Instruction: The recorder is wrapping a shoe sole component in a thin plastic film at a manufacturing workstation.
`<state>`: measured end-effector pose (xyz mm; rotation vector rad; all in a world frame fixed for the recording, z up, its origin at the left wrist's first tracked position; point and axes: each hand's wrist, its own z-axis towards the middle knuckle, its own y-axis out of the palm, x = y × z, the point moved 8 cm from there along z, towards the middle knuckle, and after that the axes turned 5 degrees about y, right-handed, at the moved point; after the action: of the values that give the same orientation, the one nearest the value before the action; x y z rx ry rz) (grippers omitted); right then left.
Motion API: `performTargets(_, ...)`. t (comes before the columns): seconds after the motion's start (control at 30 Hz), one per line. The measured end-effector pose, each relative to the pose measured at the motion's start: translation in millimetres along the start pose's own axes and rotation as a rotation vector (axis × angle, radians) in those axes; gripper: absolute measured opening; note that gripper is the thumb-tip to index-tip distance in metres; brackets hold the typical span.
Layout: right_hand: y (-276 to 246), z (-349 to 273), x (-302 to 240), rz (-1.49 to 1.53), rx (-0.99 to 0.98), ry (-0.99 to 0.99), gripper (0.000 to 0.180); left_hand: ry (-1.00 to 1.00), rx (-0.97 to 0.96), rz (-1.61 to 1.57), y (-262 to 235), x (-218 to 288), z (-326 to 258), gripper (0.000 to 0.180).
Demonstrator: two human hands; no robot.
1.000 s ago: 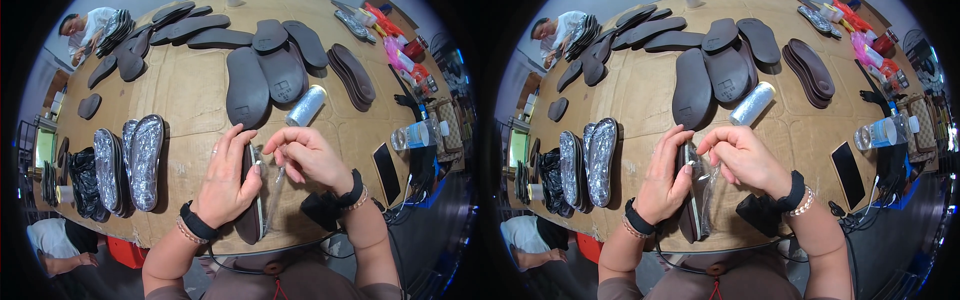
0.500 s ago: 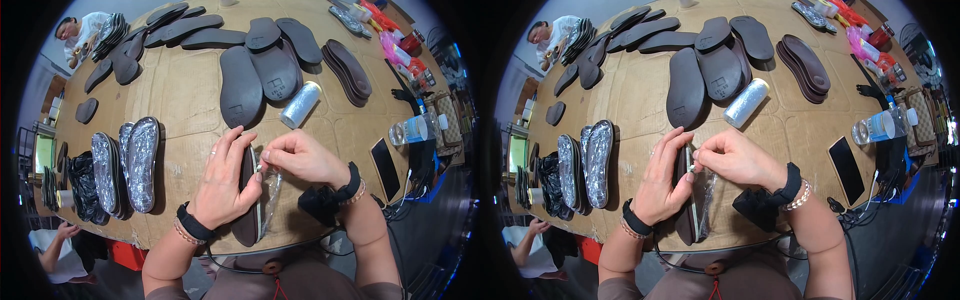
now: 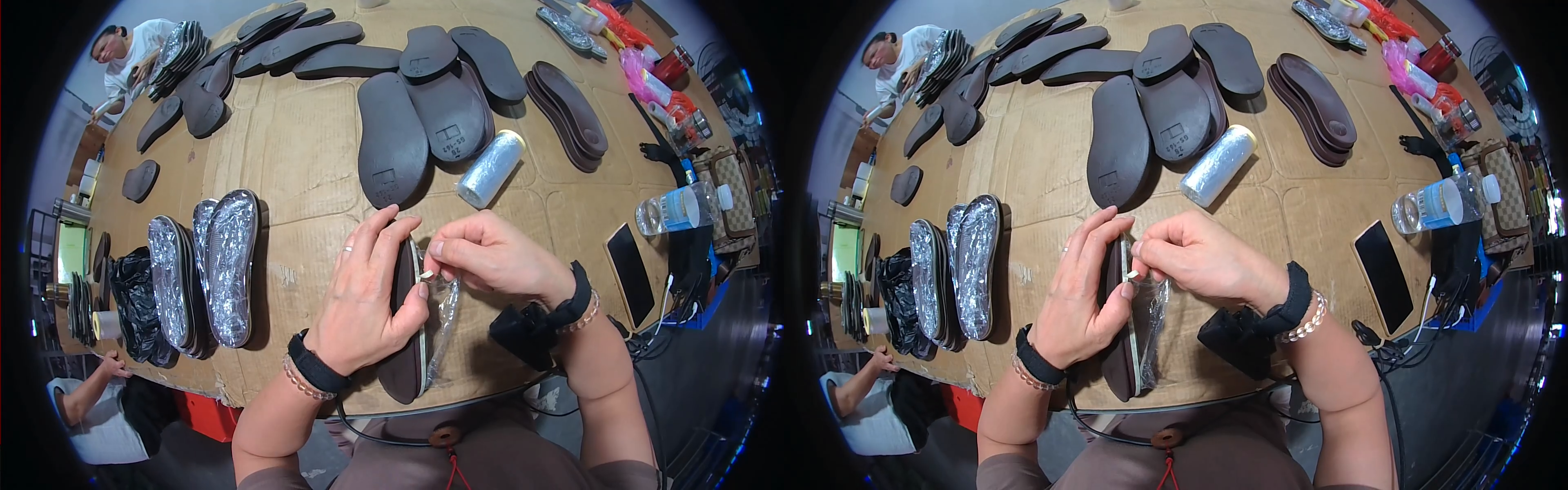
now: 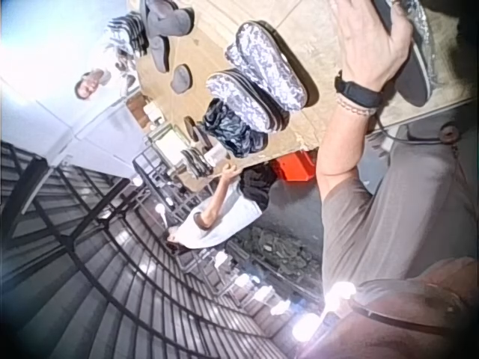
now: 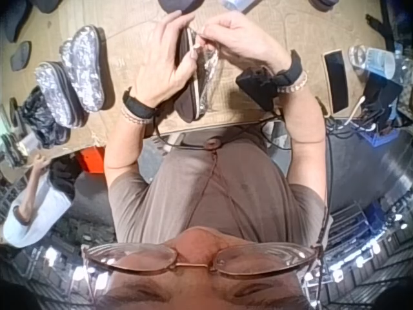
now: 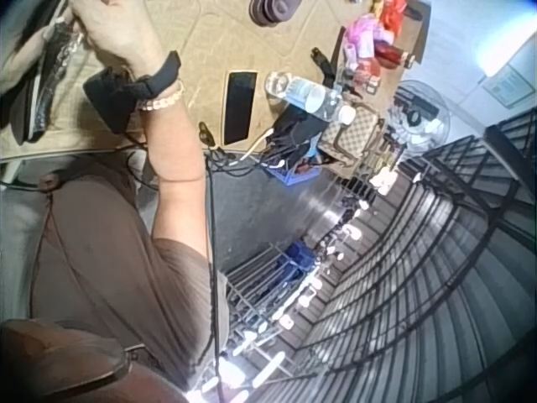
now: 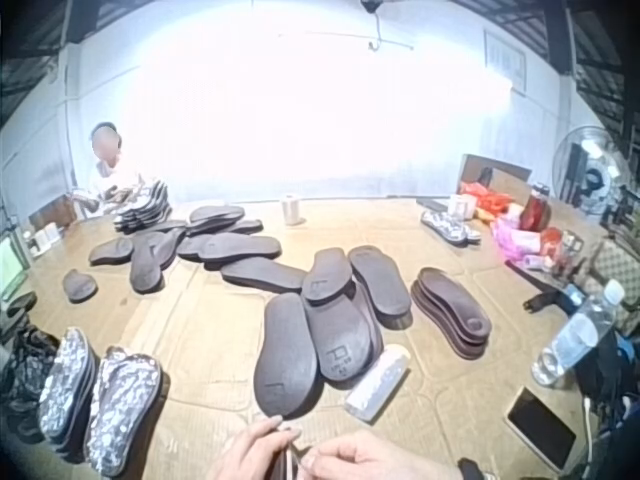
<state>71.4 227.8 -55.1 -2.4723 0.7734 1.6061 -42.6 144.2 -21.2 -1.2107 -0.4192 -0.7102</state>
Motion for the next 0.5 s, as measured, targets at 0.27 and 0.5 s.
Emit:
performTargets(0.27,-0.4,1.7,-3.2,-0.068,0.040,-0.113,0.013,-0.003,-0.003,-0.001,0.4,0.0,-0.4,0.064)
performTargets(0.5,0.2,-9.0,-13.4,-0.047,0.110,-0.074,0.012,-0.008,-0.010,-0.007,0.1,0.4,0.1,0.065)
